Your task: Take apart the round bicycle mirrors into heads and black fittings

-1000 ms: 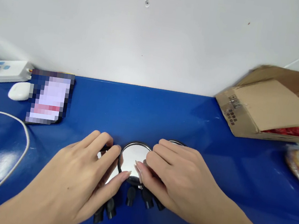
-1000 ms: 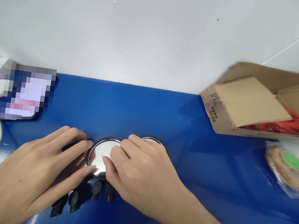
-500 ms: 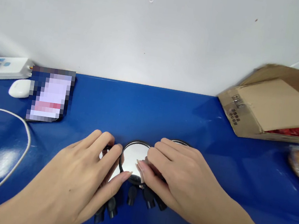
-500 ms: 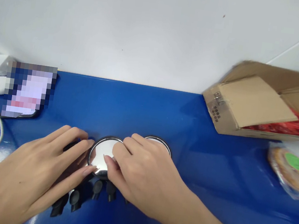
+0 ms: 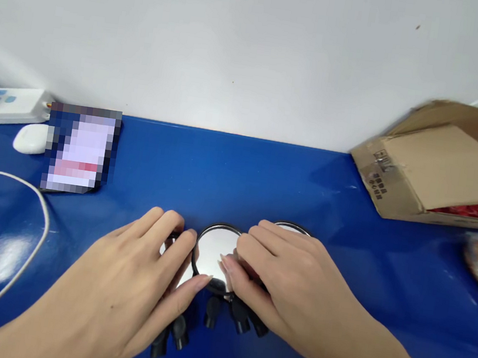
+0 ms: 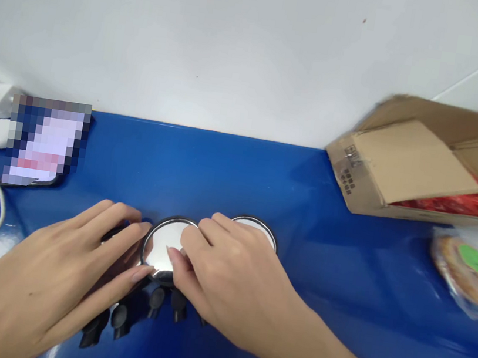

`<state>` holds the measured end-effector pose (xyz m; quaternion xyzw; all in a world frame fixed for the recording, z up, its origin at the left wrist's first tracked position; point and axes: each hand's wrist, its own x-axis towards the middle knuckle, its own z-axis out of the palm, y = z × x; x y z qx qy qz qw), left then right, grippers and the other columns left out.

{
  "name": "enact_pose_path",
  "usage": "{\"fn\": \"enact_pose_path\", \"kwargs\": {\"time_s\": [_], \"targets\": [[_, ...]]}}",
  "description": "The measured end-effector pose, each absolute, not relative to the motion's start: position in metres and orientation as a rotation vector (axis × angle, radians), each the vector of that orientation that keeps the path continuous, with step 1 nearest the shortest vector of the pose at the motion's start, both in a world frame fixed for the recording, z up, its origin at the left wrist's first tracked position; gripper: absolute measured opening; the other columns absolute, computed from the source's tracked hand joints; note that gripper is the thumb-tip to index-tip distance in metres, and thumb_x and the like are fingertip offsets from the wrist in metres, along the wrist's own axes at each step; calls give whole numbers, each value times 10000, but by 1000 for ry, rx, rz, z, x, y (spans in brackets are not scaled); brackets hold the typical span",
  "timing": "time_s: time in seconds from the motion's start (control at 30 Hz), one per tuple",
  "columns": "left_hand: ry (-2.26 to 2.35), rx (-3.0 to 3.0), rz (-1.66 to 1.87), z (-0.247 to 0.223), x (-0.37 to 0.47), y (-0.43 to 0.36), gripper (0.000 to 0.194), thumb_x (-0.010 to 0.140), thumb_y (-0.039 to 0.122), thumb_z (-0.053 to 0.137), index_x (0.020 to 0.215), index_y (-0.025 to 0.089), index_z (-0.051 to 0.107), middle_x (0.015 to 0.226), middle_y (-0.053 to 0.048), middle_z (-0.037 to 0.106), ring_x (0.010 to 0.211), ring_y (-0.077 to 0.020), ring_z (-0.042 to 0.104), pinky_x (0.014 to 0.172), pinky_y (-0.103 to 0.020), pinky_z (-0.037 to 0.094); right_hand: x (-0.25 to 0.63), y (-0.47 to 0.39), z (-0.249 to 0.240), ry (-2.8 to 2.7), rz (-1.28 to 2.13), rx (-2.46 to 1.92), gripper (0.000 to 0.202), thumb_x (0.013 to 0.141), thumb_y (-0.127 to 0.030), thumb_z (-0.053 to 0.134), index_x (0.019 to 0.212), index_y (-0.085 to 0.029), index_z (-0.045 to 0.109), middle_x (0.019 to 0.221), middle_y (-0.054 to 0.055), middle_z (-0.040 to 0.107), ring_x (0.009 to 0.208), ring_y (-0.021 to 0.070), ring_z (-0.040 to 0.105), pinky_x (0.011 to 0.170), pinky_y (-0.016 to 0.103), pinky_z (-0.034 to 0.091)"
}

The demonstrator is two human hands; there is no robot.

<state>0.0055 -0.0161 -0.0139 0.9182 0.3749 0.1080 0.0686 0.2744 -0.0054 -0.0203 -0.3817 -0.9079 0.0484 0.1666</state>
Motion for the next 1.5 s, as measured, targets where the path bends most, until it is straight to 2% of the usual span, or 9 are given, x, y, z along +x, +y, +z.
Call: {"fn": "enact_pose_path", "kwargs": {"time_s": [0.3, 1.0, 1.37, 1.43, 1.5], "targets": [[1133, 2807, 349, -16, 6, -16, 497, 1275, 334, 346, 1054, 185, 765, 967, -128, 696, 829, -359, 680, 636, -549, 633, 275, -6, -19, -2585, 139, -1102, 422, 1273, -315, 485, 894, -209, 638, 790, -12, 630, 691, 182, 539, 700, 385, 370], [1156, 2844, 317, -15, 6, -18, 586, 1293, 366, 291, 1073, 190, 805, 977, -126, 718, 855, -333, 684, 668, -506, 633, 275, -7, -17, -2600, 129, -1122, 415, 1269, -302, 491, 886, -216, 625, 798, -12, 640, 692, 184, 550, 724, 394, 383], [1106, 2886, 249, -13, 5, -20, 707, 1287, 317, 190, 1087, 211, 860, 1005, -156, 780, 904, -404, 746, 638, -589, 664, 271, -6, -10, -2609, 104, -1152, 435, 1275, -285, 458, 861, -233, 582, 758, -25, 619, 648, 178, 545, 694, 397, 377], [1098, 2844, 242, -13, 3, -20, 673, 1286, 337, 217, 1095, 216, 851, 1027, -156, 777, 904, -409, 746, 637, -593, 658, 271, -5, -10, -2610, 100, -1156, 435, 1273, -281, 460, 857, -235, 577, 755, -25, 618, 651, 179, 550, 695, 400, 374], [1105, 2808, 268, -14, 3, -19, 552, 1277, 361, 320, 1129, 204, 828, 1050, -151, 757, 903, -398, 736, 651, -580, 654, 271, -5, -10, -2619, 104, -1152, 429, 1271, -269, 466, 859, -236, 579, 760, -23, 622, 662, 181, 564, 699, 403, 372]]}}
